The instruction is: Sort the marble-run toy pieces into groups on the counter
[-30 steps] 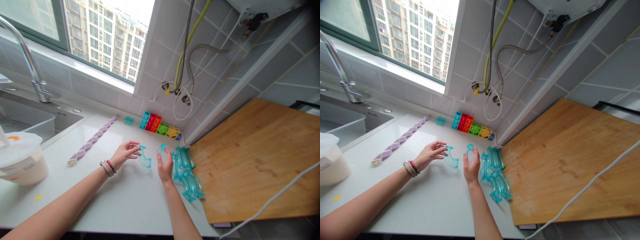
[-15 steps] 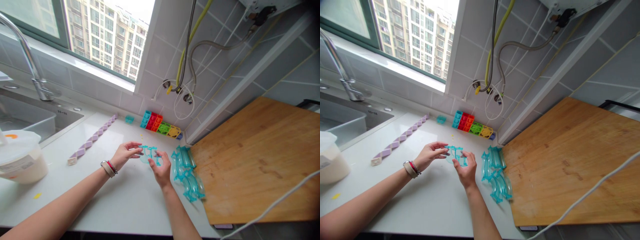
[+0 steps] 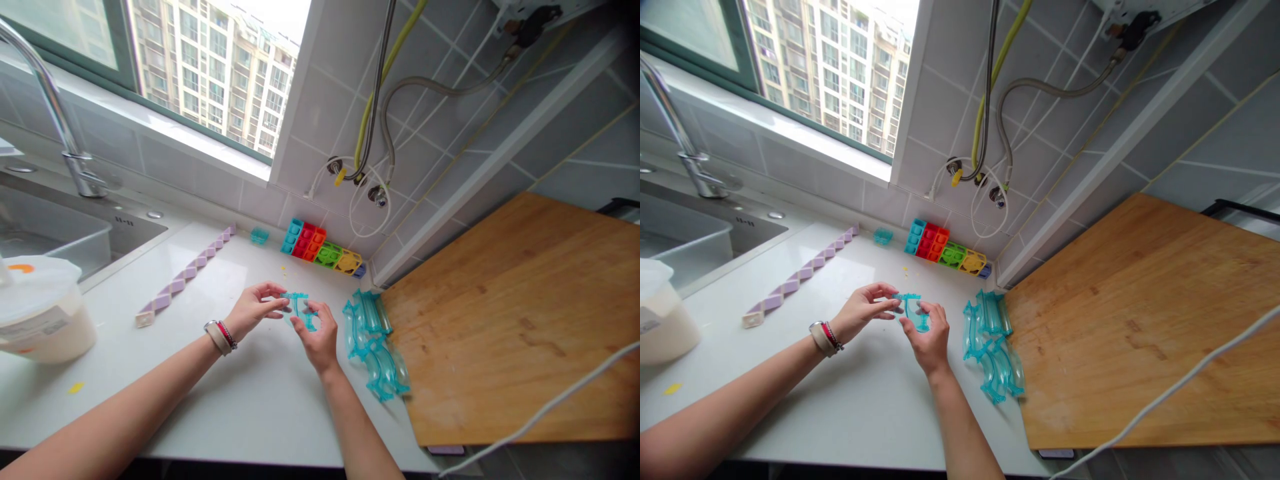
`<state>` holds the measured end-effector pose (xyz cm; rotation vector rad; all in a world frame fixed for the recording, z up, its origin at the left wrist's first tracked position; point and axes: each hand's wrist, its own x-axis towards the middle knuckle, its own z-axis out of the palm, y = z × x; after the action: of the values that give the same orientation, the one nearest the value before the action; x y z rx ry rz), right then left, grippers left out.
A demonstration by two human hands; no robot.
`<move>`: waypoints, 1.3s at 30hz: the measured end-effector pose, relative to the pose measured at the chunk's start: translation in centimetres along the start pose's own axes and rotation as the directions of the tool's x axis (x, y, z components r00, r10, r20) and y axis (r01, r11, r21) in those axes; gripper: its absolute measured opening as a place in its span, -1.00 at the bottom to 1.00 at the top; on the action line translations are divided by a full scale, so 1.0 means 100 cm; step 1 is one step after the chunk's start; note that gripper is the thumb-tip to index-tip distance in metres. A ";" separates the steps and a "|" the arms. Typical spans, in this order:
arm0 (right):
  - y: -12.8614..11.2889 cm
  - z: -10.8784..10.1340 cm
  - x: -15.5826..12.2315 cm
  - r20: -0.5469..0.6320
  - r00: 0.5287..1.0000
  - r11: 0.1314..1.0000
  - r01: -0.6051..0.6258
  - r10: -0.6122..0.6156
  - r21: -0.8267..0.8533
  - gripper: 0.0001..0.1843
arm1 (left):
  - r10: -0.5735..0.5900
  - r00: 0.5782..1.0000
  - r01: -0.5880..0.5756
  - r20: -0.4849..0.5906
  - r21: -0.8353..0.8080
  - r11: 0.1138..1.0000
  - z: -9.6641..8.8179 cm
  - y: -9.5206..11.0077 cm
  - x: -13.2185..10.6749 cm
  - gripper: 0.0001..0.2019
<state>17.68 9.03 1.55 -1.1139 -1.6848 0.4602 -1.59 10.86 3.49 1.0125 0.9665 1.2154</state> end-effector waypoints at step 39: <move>0.003 -0.008 0.010 0.457 0.802 0.397 -0.591 0.384 0.703 -0.59 | -0.123 0.971 0.084 -0.205 -0.187 0.979 -0.010 -0.015 0.015 -0.56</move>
<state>18.49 9.83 2.16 -0.8005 -0.9939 1.6531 -2.01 12.35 1.65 0.6912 1.0452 1.3170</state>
